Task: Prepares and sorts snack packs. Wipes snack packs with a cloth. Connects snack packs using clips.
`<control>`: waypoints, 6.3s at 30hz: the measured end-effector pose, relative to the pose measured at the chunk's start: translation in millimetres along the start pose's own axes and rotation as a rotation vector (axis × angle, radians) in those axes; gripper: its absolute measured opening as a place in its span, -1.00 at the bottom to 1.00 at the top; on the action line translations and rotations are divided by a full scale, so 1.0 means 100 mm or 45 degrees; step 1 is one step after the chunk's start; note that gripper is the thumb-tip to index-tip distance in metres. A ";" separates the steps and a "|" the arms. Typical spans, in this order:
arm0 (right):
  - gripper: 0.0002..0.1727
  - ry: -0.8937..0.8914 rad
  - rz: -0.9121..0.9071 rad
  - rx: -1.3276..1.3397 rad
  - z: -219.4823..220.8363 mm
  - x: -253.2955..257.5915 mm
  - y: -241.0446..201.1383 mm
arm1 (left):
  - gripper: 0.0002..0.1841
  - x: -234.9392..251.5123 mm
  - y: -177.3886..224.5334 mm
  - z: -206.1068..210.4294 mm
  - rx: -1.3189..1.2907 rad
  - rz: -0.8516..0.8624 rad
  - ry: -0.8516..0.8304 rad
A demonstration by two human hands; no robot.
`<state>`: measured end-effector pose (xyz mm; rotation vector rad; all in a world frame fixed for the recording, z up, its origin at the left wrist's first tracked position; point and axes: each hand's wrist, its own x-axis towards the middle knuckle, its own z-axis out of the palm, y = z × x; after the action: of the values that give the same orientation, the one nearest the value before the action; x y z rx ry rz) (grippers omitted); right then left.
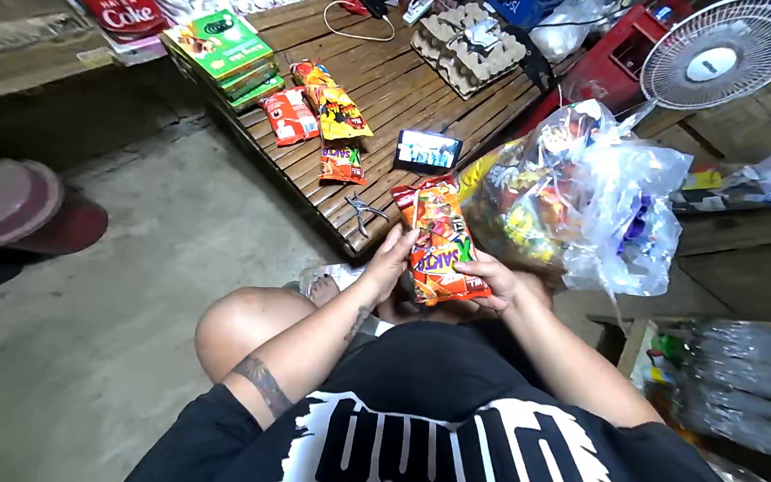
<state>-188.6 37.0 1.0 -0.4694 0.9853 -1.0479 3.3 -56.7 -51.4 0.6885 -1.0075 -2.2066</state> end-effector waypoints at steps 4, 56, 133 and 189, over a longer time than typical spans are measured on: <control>-0.52 -0.030 0.138 -0.010 0.05 0.11 0.09 | -0.54 0.06 0.01 -0.09 0.014 -0.020 0.148; -0.27 0.351 0.144 -1.736 0.15 1.82 0.28 | -0.15 -0.07 1.01 -0.63 -0.441 0.485 0.662; -0.76 0.370 -1.415 -1.680 1.03 -0.31 -0.05 | -0.97 -0.81 0.54 0.09 -1.060 -0.336 -0.275; -0.93 0.316 -1.365 -1.576 1.00 -0.27 -0.04 | -0.93 -0.83 0.48 0.10 -1.116 -0.356 -0.349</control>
<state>-109.2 48.0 67.0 -2.0862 1.6061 -1.3186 67.5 -18.2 9.1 0.1198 0.0243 -2.6994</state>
